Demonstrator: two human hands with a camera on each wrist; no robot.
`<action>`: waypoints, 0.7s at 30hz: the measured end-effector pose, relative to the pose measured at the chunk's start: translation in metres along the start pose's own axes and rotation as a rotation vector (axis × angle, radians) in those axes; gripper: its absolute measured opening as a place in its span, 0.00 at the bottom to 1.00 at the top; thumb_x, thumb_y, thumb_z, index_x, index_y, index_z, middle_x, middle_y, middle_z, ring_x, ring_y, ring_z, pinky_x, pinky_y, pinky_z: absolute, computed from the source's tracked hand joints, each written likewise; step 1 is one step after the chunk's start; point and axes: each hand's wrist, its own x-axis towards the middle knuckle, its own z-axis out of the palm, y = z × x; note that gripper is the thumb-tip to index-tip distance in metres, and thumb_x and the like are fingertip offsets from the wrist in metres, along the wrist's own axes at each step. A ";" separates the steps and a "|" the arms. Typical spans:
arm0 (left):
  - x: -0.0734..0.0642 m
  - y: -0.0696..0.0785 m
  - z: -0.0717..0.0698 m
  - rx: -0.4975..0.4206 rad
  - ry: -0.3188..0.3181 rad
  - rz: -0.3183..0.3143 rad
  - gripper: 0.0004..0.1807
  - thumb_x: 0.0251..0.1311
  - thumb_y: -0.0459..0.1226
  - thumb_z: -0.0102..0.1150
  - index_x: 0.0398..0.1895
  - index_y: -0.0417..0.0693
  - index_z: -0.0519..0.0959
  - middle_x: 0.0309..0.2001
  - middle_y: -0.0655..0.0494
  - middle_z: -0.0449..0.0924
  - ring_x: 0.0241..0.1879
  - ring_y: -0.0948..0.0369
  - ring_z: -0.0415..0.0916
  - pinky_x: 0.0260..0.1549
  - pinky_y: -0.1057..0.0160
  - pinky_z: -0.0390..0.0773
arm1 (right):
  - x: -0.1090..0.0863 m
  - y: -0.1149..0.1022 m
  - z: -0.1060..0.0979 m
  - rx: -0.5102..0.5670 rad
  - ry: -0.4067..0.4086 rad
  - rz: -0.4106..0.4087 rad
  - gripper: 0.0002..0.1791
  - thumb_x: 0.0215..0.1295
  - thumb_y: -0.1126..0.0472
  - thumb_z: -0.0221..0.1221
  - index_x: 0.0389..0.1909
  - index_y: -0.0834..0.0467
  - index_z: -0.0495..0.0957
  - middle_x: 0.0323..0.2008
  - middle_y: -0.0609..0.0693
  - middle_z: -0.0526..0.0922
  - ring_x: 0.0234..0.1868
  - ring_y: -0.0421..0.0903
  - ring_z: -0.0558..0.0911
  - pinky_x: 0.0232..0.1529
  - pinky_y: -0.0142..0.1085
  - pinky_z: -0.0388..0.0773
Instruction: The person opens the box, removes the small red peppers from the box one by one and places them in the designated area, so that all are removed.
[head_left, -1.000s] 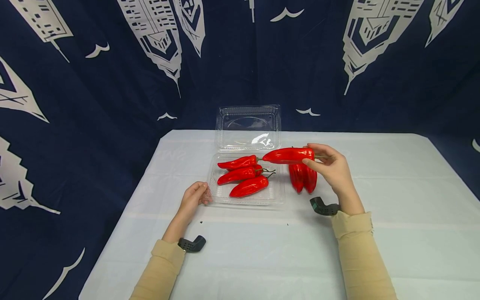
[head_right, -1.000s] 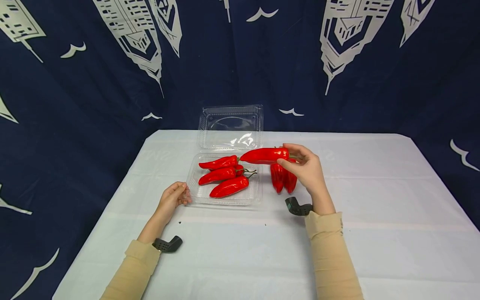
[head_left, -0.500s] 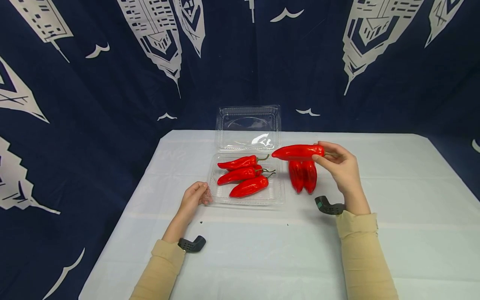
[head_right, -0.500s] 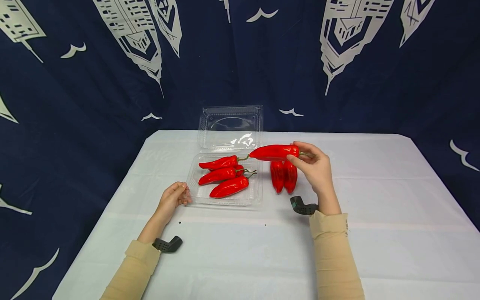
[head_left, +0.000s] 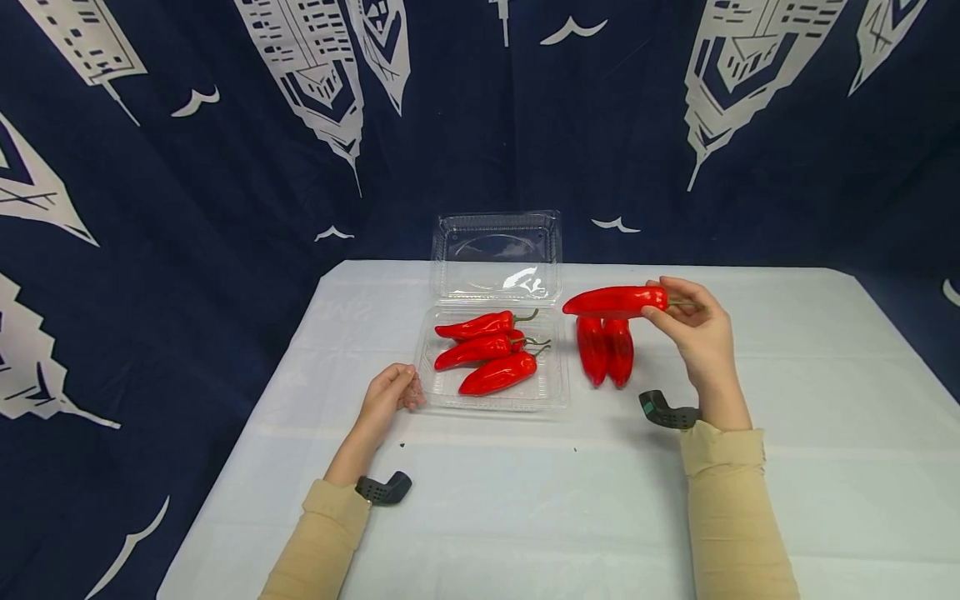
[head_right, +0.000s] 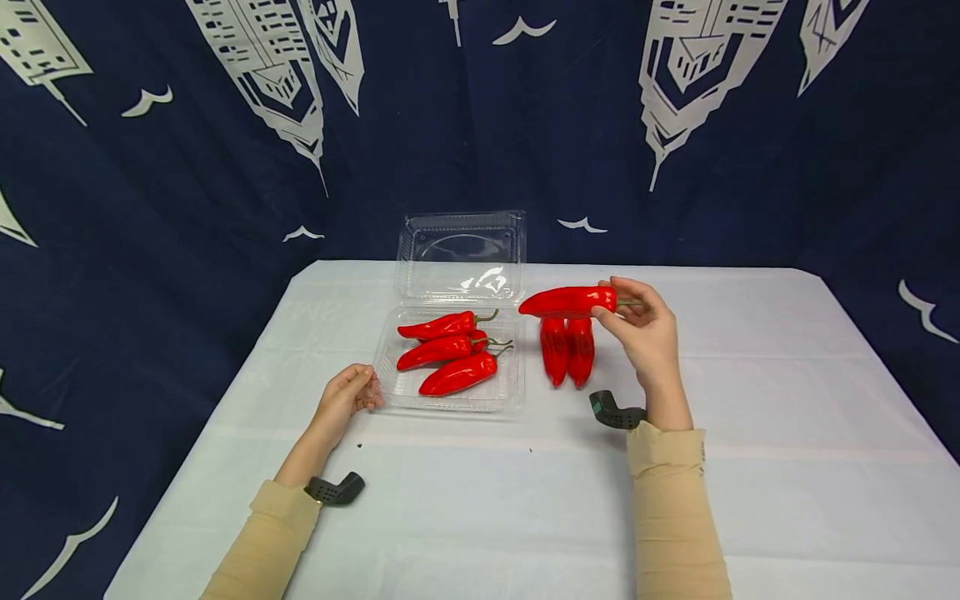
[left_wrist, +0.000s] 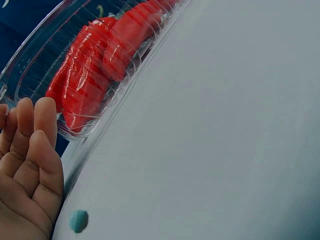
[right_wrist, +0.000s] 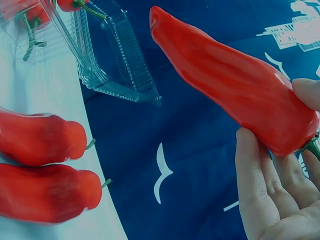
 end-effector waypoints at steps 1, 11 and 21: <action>0.000 0.000 0.000 0.004 -0.001 -0.001 0.12 0.69 0.38 0.47 0.33 0.35 0.70 0.25 0.53 0.72 0.23 0.63 0.75 0.22 0.69 0.73 | 0.000 0.000 0.000 0.003 0.010 0.002 0.23 0.53 0.68 0.67 0.52 0.59 0.76 0.46 0.46 0.81 0.44 0.44 0.77 0.42 0.23 0.75; 0.000 -0.001 0.000 0.004 -0.005 0.005 0.13 0.70 0.38 0.47 0.34 0.35 0.69 0.26 0.53 0.72 0.23 0.63 0.76 0.22 0.70 0.73 | 0.001 -0.002 -0.006 0.080 0.120 0.010 0.22 0.51 0.72 0.67 0.50 0.60 0.77 0.45 0.48 0.80 0.44 0.43 0.77 0.43 0.23 0.75; 0.000 0.004 0.000 0.000 -0.008 -0.025 0.10 0.71 0.35 0.44 0.34 0.35 0.70 0.26 0.54 0.72 0.22 0.63 0.76 0.22 0.69 0.72 | 0.004 -0.002 -0.012 0.126 0.231 0.047 0.23 0.52 0.74 0.65 0.51 0.64 0.76 0.46 0.51 0.80 0.45 0.45 0.77 0.42 0.24 0.75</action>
